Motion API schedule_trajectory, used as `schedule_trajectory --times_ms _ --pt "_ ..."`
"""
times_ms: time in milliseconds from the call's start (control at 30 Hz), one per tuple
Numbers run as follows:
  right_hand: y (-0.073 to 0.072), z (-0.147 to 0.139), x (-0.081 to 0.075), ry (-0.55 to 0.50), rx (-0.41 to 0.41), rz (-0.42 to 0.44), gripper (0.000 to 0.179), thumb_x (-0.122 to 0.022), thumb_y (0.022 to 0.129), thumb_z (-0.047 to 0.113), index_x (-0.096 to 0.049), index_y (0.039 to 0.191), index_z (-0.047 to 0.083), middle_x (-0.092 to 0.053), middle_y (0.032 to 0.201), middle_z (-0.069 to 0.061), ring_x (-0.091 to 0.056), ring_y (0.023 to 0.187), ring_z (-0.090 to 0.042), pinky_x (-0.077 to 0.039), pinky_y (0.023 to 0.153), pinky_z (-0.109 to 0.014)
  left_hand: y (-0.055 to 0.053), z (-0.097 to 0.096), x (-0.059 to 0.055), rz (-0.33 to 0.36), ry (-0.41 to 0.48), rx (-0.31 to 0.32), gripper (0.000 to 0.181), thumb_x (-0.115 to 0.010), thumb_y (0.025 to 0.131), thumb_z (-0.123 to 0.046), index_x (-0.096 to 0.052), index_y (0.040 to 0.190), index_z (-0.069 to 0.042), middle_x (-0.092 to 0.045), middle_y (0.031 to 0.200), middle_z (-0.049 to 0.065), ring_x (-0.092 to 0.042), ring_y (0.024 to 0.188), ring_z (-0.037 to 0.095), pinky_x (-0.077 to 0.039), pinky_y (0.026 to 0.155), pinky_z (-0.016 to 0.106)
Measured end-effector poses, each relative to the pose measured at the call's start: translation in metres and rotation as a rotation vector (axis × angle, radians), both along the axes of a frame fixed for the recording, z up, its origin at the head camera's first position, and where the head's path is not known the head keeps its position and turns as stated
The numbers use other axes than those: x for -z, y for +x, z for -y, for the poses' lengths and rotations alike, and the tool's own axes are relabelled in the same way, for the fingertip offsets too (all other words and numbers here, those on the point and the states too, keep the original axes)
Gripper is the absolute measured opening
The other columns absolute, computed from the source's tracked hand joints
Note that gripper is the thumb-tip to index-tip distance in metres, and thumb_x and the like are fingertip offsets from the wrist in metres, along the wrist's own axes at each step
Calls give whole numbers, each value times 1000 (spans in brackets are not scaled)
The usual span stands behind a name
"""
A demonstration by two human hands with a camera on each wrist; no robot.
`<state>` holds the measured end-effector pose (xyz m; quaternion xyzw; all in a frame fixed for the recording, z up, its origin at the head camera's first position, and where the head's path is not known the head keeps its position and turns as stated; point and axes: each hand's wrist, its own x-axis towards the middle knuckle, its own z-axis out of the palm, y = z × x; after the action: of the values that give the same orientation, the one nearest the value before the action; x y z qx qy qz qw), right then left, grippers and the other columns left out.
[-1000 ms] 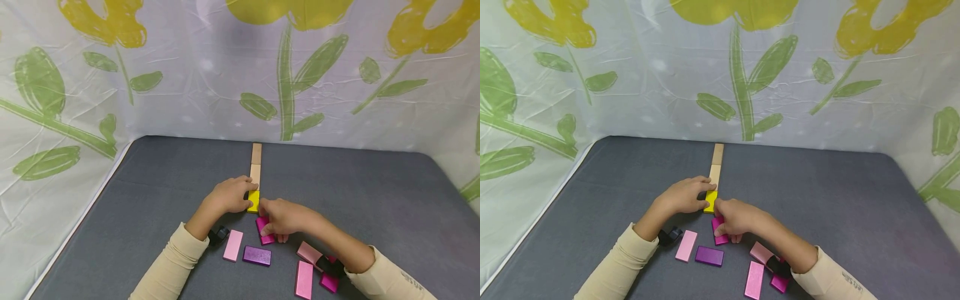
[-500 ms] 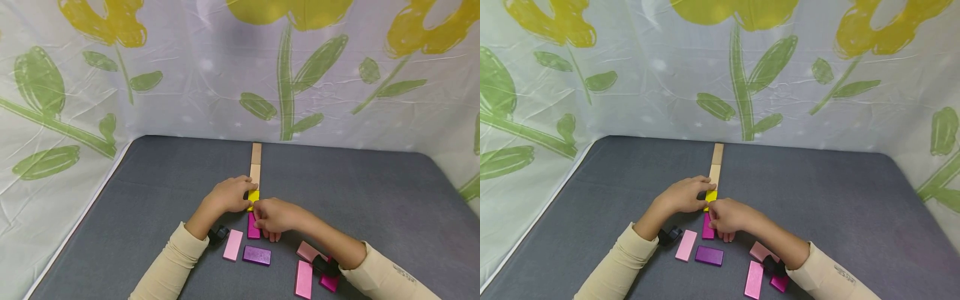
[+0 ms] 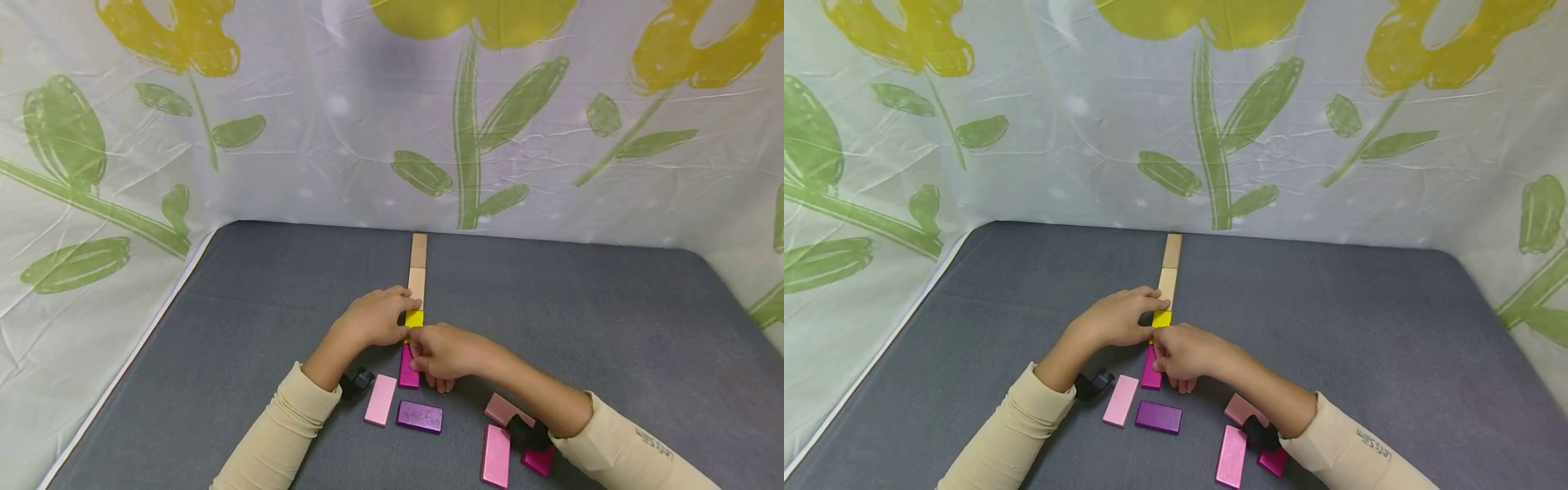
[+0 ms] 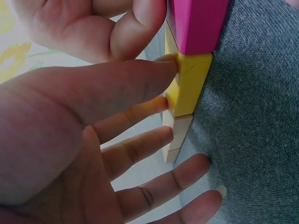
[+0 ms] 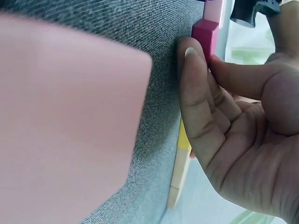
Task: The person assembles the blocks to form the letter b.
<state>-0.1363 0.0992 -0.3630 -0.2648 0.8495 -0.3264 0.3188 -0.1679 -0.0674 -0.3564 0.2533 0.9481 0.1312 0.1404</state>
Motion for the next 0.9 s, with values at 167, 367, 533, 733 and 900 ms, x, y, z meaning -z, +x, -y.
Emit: schedule_trajectory --times_ms 167,367,533,733,900 --pt "-1 0 0 5 5 -3 17 -60 100 4 -53 85 7 -63 60 -9 -64 47 -21 -53 44 -32 0 -1 0 4 -6 -5 48 -71 93 -24 -62 139 -17 -51 147 9 -53 127 36 -44 102 52" --pt "-2 0 -1 17 6 -19 17 -61 100 4 -54 85 7 -63 60 -9 -63 47 -22 -53 44 -32 -1 -2 -1 6 -9 -6 48 -71 93 -25 -62 140 -17 -51 147 9 -53 128 35 -44 103 52" --pt "3 1 -2 60 -9 -116 17 -64 98 8 -55 85 9 -58 60 -4 -58 46 -16 -50 44 -28 0 -1 0 13 -6 -12 48 -71 93 -26 -62 140 -18 -51 147 9 -52 129 36 -43 103 53" --pt "22 -2 -9 129 -185 -359 20 -74 93 25 -59 84 14 -49 63 8 -44 53 -6 -38 50 -23 1 0 0 37 -2 -11 47 -68 95 -28 -61 141 -19 -49 149 8 -50 131 37 -42 103 55" --pt "46 -2 -12 217 -359 -407 33 -83 83 36 -62 100 17 -55 77 12 -49 63 -3 -45 58 -26 0 2 -1 68 -11 -20 59 -73 91 -37 -56 145 -22 -46 152 5 -46 134 35 -40 105 54"
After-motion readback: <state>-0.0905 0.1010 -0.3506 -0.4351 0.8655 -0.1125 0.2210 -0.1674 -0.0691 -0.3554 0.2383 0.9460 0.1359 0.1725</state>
